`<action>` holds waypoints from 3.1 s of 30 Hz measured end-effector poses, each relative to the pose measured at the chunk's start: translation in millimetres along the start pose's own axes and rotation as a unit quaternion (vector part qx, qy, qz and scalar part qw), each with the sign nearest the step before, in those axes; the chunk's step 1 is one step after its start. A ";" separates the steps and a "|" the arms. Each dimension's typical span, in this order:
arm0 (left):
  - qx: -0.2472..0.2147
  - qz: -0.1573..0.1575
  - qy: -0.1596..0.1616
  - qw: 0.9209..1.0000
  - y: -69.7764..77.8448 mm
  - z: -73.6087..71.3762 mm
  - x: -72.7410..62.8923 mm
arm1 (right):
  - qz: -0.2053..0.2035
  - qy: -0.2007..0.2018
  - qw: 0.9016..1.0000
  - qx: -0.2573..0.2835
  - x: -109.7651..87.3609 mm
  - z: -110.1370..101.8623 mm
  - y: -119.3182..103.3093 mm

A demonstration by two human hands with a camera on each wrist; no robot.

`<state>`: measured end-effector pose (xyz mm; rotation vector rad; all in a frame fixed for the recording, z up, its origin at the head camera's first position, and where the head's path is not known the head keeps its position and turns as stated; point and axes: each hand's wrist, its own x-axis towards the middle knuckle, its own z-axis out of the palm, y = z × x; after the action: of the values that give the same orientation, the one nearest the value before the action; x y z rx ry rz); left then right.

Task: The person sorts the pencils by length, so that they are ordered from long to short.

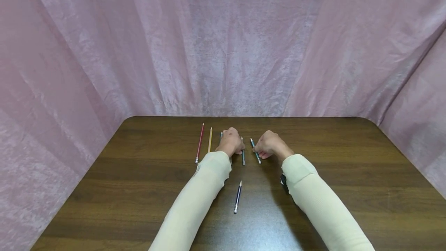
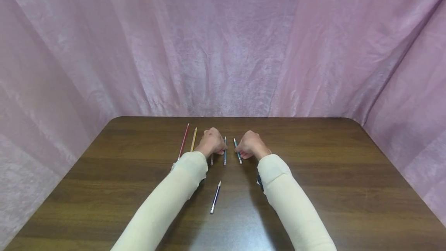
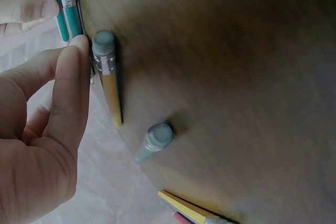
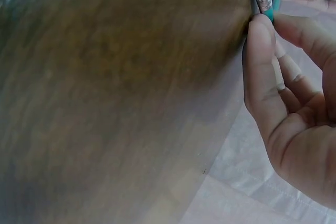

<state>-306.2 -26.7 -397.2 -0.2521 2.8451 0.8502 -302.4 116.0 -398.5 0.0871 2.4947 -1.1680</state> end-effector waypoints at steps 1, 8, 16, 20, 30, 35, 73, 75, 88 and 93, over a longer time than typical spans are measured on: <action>-0.002 -0.003 -0.001 1.000 0.2 -0.3 0.1 | 0.003 0.001 1.000 0.002 0.1 -0.1 -0.2; -0.023 -0.013 -0.004 1.000 -0.3 -0.6 0.0 | 0.017 0.008 1.000 0.011 0.3 0.0 -0.8; -0.024 -0.004 -0.003 1.000 -4.0 0.1 -0.4 | 0.020 0.000 0.999 0.039 0.9 3.8 1.4; -0.027 -0.006 -0.010 1.000 -4.1 -0.8 -0.7 | 0.007 -0.008 0.998 0.055 -1.8 4.2 2.5; -0.006 -0.007 -0.004 1.000 -2.7 -1.3 -2.0 | 0.006 -0.023 0.997 0.076 -3.4 3.2 4.0; -0.010 -0.001 -0.005 1.000 -3.4 -1.1 -2.5 | -0.001 -0.021 0.997 0.070 -3.3 3.6 4.0; -0.269 0.095 -0.162 0.945 -30.2 -50.7 -38.3 | -0.063 -0.122 0.979 0.152 -50.9 -1.4 21.3; -0.268 0.105 -0.169 0.943 -34.3 -52.7 -42.3 | -0.063 -0.126 0.978 0.151 -55.4 1.3 22.1; -0.259 0.120 -0.190 0.939 -68.5 -72.7 -61.0 | -0.056 -0.158 0.977 0.135 -83.6 28.4 21.7; -0.255 0.115 -0.182 0.943 -84.0 -82.7 -63.1 | -0.043 -0.158 0.979 0.121 -90.7 35.2 21.7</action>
<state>-236.2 -134.6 -360.6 0.1724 2.2981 1.5003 -202.9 113.2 -401.4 -0.1329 2.0930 -1.3958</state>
